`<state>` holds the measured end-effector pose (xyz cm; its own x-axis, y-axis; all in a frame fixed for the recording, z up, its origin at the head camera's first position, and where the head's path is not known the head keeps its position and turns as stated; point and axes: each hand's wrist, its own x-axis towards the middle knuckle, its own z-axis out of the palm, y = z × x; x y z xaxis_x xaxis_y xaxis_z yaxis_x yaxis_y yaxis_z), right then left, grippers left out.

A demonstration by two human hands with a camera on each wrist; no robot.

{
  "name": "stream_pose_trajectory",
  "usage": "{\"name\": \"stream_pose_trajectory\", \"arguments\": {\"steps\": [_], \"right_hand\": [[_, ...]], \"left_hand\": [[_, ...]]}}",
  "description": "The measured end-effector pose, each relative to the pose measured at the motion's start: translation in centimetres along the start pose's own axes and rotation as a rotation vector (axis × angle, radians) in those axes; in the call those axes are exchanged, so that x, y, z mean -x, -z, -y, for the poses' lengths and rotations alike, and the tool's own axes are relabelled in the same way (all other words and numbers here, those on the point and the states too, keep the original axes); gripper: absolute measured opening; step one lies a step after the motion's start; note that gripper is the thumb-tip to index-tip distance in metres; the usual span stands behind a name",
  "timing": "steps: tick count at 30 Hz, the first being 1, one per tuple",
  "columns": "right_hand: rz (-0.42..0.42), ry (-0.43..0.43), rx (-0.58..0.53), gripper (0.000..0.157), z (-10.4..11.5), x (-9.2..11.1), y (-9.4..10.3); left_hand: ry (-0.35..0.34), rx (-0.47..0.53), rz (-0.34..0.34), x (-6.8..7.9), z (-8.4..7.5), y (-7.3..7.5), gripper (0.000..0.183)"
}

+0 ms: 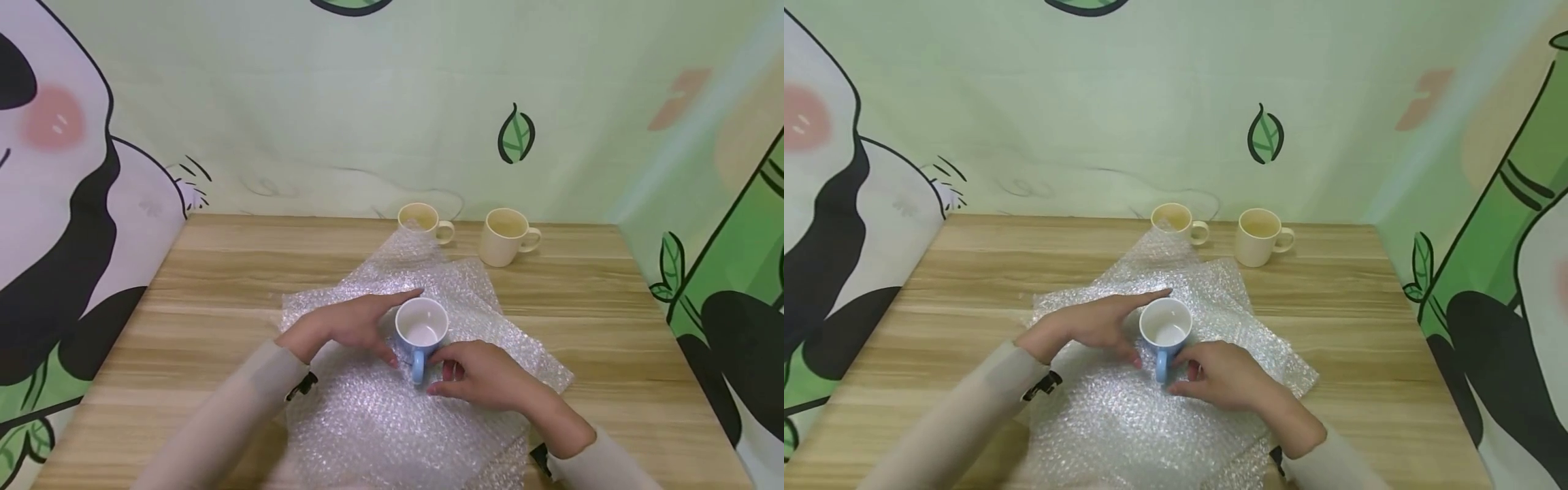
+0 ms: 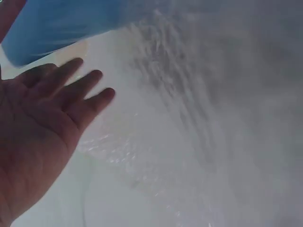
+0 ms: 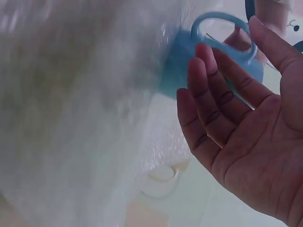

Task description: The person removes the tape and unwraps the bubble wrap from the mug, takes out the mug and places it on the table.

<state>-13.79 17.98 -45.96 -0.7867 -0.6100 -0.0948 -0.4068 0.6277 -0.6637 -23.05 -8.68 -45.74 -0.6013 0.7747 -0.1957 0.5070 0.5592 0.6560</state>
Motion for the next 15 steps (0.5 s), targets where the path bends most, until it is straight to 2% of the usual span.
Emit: {"name": "stream_pose_trajectory", "arguments": {"steps": [6, 10, 15], "right_hand": [[0.011, 0.038, -0.041, 0.021, 0.2, -0.5, -1.3], [0.0, 0.044, -0.025, 0.015, 0.2, -0.8, -1.9], [-0.013, 0.027, -0.031, 0.013, 0.2, -1.0, -2.3]], "left_hand": [[-0.088, 0.103, -0.009, -1.5, 0.9, -1.1, 0.12], [-0.094, 0.166, -0.025, -2.1, 1.3, -1.6, 0.11], [-0.067, 0.207, -0.038, -2.4, 1.3, -1.9, 0.095]]}}
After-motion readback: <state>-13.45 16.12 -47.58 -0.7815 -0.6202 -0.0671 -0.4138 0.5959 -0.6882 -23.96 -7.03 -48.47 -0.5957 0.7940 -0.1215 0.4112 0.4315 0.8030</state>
